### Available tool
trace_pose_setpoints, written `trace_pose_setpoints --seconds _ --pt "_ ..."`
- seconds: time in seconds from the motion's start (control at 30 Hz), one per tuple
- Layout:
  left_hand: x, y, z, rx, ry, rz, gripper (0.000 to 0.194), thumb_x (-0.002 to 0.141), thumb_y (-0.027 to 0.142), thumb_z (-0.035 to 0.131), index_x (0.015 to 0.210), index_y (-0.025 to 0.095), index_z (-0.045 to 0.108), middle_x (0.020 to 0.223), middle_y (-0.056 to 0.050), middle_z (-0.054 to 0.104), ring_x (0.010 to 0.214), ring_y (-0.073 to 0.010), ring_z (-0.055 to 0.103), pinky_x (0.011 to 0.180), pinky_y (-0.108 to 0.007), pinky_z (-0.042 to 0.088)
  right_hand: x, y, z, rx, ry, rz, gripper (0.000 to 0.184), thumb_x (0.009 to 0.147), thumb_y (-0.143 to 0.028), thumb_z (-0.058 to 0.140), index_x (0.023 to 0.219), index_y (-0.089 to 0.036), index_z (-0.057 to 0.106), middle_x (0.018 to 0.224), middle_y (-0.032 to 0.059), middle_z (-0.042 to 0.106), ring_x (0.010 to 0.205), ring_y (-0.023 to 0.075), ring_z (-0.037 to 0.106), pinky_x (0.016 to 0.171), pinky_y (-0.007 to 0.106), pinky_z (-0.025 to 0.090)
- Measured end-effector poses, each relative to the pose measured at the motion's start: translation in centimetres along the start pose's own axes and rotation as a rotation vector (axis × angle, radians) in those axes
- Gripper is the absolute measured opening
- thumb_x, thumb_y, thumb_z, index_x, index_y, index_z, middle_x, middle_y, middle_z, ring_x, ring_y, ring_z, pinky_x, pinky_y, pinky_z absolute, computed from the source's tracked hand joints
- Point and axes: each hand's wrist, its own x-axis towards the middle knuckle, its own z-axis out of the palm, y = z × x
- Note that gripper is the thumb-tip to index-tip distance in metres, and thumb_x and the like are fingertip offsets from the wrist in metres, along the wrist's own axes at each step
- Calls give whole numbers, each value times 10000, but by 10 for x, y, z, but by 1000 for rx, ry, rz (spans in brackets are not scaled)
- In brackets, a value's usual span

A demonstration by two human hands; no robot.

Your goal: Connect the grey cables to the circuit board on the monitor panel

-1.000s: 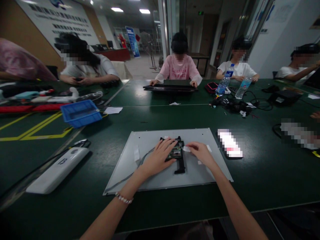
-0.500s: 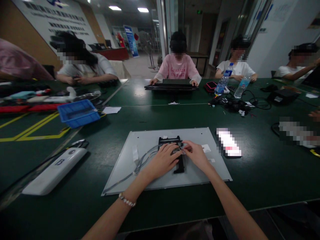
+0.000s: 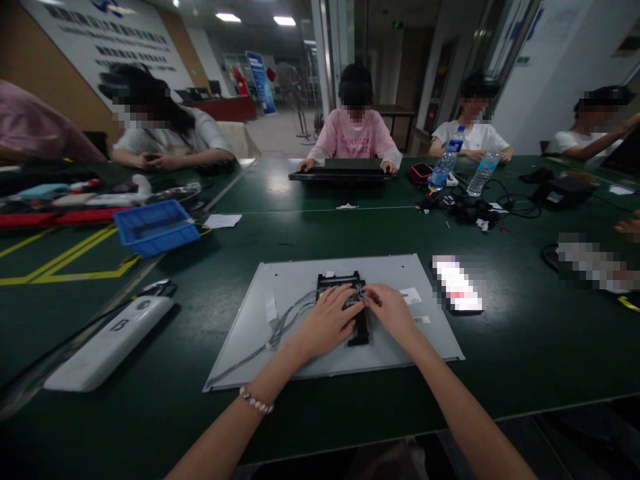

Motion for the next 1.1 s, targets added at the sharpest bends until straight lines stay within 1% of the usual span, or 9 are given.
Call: trace_pose_setpoints --seconds 0.13,0.27,0.43,0.57,0.67,0.9,1.03,1.1 --pt "-1 1 0 29 9 -4 359 871 216 446 1229 242 464 1374 -83 386 1338 -259 258 1101 -459 200 -2 -4 0 -146 -33 -60 248 849 -155 479 1053 -208 610 984 55 643 901 190 584 827 316 454" --pt "-1 1 0 48 10 4 347 873 227 448 1219 229 474 1373 -89 390 1333 -257 266 1095 -451 207 -3 -6 2 -318 -25 -101 246 857 -138 459 1050 -197 600 1021 78 624 984 218 545 877 347 426" --pt "0 2 2 70 20 7 347 882 241 436 1226 221 468 1369 -89 399 1322 -251 285 1086 -451 216 -4 -5 5 -368 -2 -95 214 859 -135 452 1021 -190 581 969 73 615 948 218 549 849 342 436" --pt "1 3 2 85 24 14 361 880 249 433 1236 201 458 1360 -96 411 1320 -249 290 1088 -442 213 -4 -6 4 -361 5 -103 190 854 -130 447 981 -193 576 939 70 612 922 217 554 832 341 439" --pt "1 4 1 88 25 9 366 880 259 434 1238 189 454 1350 -102 421 1312 -250 302 1085 -435 221 -4 -7 3 -330 6 -96 200 845 -124 449 989 -192 571 931 68 610 906 214 559 816 337 445" --pt "1 4 1 77 21 -2 366 881 254 435 1242 197 451 1352 -95 418 1322 -248 285 1091 -432 208 -2 2 1 -162 7 -53 231 809 -137 496 1014 -193 587 897 50 620 832 188 579 788 332 462" --pt "1 4 0 63 15 -10 403 878 248 434 1279 207 423 1381 -91 390 1339 -250 254 1098 -444 192 -1 3 -1 -55 35 -33 212 810 -161 494 988 -192 603 890 44 639 770 166 594 754 316 475" --pt "1 5 -1 50 15 -15 448 869 246 445 1313 213 392 1397 -89 374 1346 -252 239 1102 -458 180 0 3 -3 -13 66 -18 208 814 -180 485 981 -188 609 892 48 649 769 166 603 733 311 481"
